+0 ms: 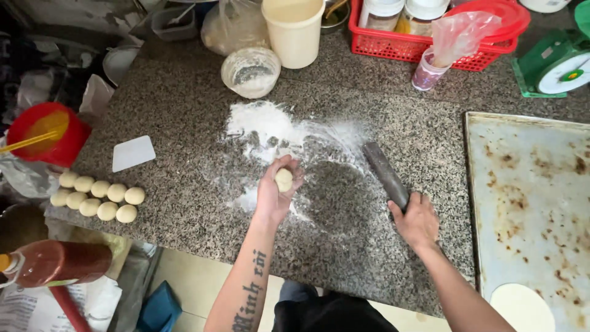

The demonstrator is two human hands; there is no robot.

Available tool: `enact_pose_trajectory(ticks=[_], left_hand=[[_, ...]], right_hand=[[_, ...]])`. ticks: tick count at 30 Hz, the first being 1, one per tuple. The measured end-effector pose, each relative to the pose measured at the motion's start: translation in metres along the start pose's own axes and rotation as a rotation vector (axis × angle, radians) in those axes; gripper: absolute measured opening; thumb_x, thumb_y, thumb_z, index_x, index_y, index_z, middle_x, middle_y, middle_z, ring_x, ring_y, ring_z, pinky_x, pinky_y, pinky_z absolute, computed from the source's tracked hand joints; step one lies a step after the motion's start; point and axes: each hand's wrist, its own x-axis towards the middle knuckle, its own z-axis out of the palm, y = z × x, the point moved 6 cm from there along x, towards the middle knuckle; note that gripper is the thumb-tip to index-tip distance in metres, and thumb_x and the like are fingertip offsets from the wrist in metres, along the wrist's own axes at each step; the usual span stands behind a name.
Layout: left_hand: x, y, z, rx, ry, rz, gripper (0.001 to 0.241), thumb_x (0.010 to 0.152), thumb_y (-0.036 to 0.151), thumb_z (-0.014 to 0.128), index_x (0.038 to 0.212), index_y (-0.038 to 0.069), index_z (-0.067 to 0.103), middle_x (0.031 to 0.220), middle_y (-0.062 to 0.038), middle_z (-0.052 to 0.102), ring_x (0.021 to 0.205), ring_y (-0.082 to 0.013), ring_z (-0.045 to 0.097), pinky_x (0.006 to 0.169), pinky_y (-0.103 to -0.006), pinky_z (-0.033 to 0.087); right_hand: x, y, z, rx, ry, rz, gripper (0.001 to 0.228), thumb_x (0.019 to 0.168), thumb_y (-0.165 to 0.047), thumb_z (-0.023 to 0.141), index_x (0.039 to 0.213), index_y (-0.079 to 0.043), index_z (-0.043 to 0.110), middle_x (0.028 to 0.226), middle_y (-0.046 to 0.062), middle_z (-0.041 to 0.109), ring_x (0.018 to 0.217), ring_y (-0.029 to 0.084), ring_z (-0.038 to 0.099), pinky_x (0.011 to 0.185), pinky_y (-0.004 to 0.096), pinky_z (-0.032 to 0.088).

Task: Flattening small balls of dough into circular discs using a rolling pin on a floured surface.

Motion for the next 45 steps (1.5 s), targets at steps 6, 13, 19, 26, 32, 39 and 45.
enact_pose_trajectory(ticks=[6,13,19,26,32,39,45], left_hand=[[-0.003,0.008,-0.004,-0.016,0.088,0.0,0.044,0.101,0.045,0.058,0.074,0.01,0.063,0.071,-0.008,0.068,0.065,-0.0196,0.07,0.059,-0.0294,0.059],[0.05,-0.01,-0.008,0.129,0.025,-0.095,0.043,0.1,0.041,0.064,0.07,0.01,0.063,0.064,-0.008,0.064,0.057,-0.0197,0.065,0.046,-0.029,0.052],[0.061,-0.011,0.021,0.234,-0.066,-0.125,0.034,0.106,0.029,0.055,0.082,0.006,0.065,0.071,-0.01,0.065,0.065,-0.02,0.066,0.054,-0.0296,0.052],[0.097,-0.036,0.01,0.051,-0.133,-0.256,0.051,0.107,0.049,0.048,0.087,0.006,0.067,0.08,-0.013,0.071,0.077,-0.0223,0.07,0.069,-0.0336,0.061],[0.109,-0.044,0.0,0.143,-0.193,-0.267,0.043,0.105,0.046,0.056,0.078,0.012,0.058,0.068,-0.008,0.06,0.06,-0.02,0.06,0.052,-0.0302,0.048],[0.081,-0.002,0.01,0.396,-0.226,-0.088,0.024,0.107,0.02,0.055,0.109,-0.003,0.062,0.098,-0.02,0.068,0.085,-0.0285,0.071,0.076,-0.0423,0.064],[0.032,0.012,-0.058,1.661,-0.508,1.189,0.026,0.093,0.019,0.069,0.107,-0.003,0.07,0.103,-0.029,0.066,0.104,-0.0472,0.064,0.096,-0.0554,0.051]], right_hand=[[0.002,-0.002,-0.001,-0.04,0.006,-0.012,0.065,0.095,-0.066,0.054,0.13,-0.01,0.055,0.123,0.017,0.059,0.123,0.041,0.062,0.098,0.055,0.055],[-0.004,-0.009,-0.012,-0.06,-0.004,0.038,0.065,0.096,-0.066,0.052,0.13,-0.011,0.057,0.121,0.016,0.061,0.123,0.039,0.063,0.098,0.054,0.056],[-0.006,-0.015,-0.017,-0.098,0.027,0.051,0.061,0.095,-0.063,0.055,0.125,-0.01,0.058,0.119,0.015,0.062,0.121,0.039,0.064,0.098,0.053,0.056],[-0.009,-0.019,-0.021,-0.09,0.034,0.057,0.062,0.094,-0.062,0.057,0.128,-0.01,0.058,0.117,0.015,0.063,0.121,0.038,0.064,0.099,0.053,0.055],[-0.009,-0.022,-0.02,-0.111,0.018,0.067,0.063,0.095,-0.065,0.054,0.127,-0.011,0.058,0.119,0.014,0.063,0.121,0.037,0.065,0.098,0.052,0.056],[-0.007,-0.014,-0.014,-0.115,0.02,0.059,0.063,0.095,-0.063,0.056,0.132,-0.012,0.057,0.121,0.013,0.062,0.122,0.036,0.064,0.098,0.051,0.056],[-0.011,-0.023,-0.026,-0.117,0.017,0.051,0.062,0.095,-0.062,0.056,0.129,-0.01,0.057,0.122,0.015,0.062,0.121,0.038,0.065,0.097,0.053,0.057]])
